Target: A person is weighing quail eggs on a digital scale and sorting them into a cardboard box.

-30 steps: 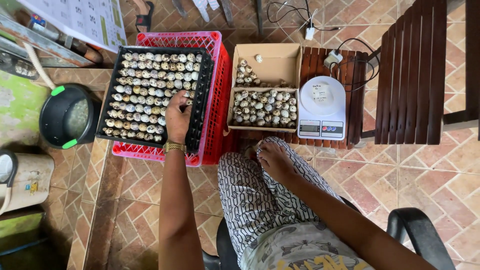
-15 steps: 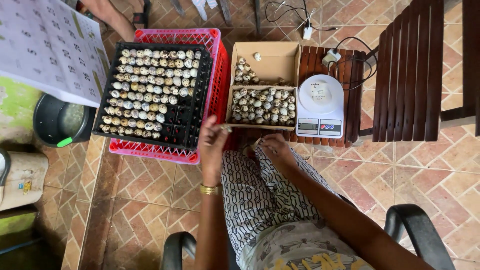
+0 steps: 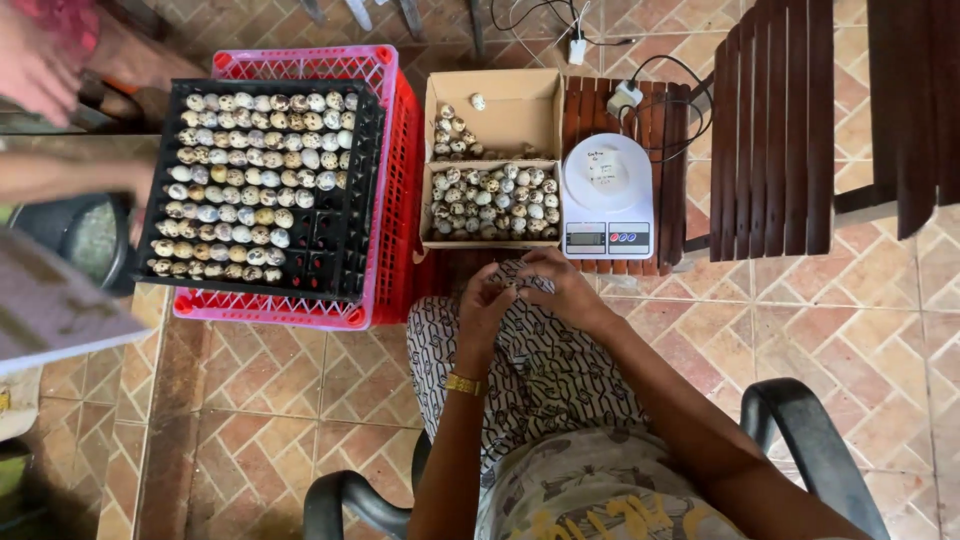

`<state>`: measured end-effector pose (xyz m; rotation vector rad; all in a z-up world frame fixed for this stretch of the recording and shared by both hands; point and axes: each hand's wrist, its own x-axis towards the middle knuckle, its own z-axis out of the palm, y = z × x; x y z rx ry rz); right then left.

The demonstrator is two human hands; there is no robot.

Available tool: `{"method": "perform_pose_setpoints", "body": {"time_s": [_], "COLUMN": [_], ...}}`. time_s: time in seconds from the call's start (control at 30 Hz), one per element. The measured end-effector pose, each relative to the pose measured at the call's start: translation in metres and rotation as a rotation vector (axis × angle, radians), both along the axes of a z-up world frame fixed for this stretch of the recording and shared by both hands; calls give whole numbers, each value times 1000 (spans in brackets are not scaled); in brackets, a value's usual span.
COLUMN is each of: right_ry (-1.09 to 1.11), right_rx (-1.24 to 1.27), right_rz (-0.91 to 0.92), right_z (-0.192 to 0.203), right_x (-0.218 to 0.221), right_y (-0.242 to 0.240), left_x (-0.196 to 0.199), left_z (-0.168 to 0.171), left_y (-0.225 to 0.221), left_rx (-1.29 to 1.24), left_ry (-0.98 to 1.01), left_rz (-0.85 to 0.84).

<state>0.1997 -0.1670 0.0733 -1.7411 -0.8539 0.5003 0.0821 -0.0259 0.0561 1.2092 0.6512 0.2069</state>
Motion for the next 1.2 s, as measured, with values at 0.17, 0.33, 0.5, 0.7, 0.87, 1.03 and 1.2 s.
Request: {"method": "perform_pose_setpoints", "body": {"time_s": [0.17,0.33,0.5,0.7,0.87,1.03,1.2], "right_ry": [-56,-59,-77,-106,-197,-351,-395], "right_rx": [-32,-88,-110,-148,-188,-649,-876], "right_rz": [24,92,90,45,-32,-582,-597], "right_z": [-6,-1,-4,-29,-42,-112,-140], "right_x": [15,30,37,42,92,194,232], "right_y": [-14,-27,-30,-33,-37,-51,-41], "left_x": [18,33,47,50,42,32,35], "left_z": [10,-7,-4,16,13,-21,-25], "left_y": [-12,-20,-28,-35,-53,-71,-71], "left_rx": [-29,-91,-53,-44,101,866,941], "left_ry": [75,95,84,116,178,-149,-185], "left_rz": [-64,-99,-125,-150,-95,-14,48]}}
